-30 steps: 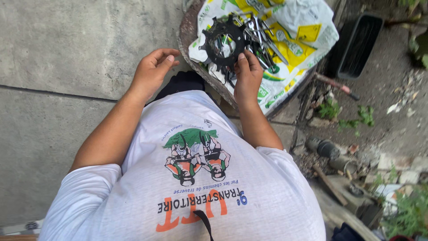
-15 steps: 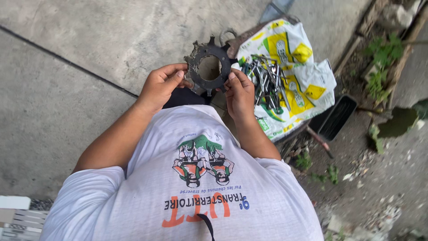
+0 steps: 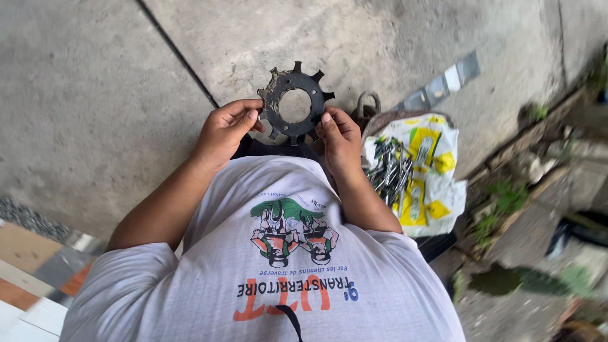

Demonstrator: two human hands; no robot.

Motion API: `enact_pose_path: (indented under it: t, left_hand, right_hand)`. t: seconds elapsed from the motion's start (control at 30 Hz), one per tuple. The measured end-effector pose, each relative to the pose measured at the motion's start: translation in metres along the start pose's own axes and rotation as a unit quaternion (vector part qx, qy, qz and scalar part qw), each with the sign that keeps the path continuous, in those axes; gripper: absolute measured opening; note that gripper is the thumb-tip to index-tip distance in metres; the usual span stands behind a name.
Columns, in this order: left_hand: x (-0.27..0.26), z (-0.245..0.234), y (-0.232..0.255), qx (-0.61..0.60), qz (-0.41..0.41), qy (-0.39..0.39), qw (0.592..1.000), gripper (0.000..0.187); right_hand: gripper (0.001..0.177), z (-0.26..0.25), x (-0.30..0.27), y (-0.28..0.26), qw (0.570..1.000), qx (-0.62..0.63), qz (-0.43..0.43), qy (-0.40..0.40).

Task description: The person sorts through several hand tools and wrenches in plastic baskets on a workbench, then picks up a metal sprocket and tools from a wheelbarrow and handles them.

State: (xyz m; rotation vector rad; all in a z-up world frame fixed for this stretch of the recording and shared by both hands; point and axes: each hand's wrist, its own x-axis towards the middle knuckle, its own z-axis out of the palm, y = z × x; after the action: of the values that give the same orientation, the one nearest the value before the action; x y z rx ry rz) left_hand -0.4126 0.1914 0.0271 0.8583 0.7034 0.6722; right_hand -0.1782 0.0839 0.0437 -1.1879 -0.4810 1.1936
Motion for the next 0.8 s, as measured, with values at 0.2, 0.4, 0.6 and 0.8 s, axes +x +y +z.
enact_pose_path:
  t: [0.2,0.4,0.6,0.8]
  left_hand:
    - [-0.016,-0.028,0.003,-0.039,0.042,0.096,0.994,0.027]
    - [-0.009,-0.043,0.015,-0.060,0.075,0.212,0.973,0.024]
    - [0.017,-0.073,0.036,-0.075,0.115,0.351,0.926,0.026]
    - [0.056,-0.078,0.063,-0.105,0.107,0.481,0.864,0.032]
  right_hand:
    - [0.029,0.039,0.045,0.003,0.974,-0.216,-0.001,-0.074]
    - [0.029,0.081,0.122,0.003,0.909,-0.338,-0.083,-0.228]
    - [0.022,0.157,0.217,0.004,0.812,-0.365,-0.211,-0.404]
    - [0.017,0.221,0.296,-0.001,0.752,-0.349,-0.219,-0.514]
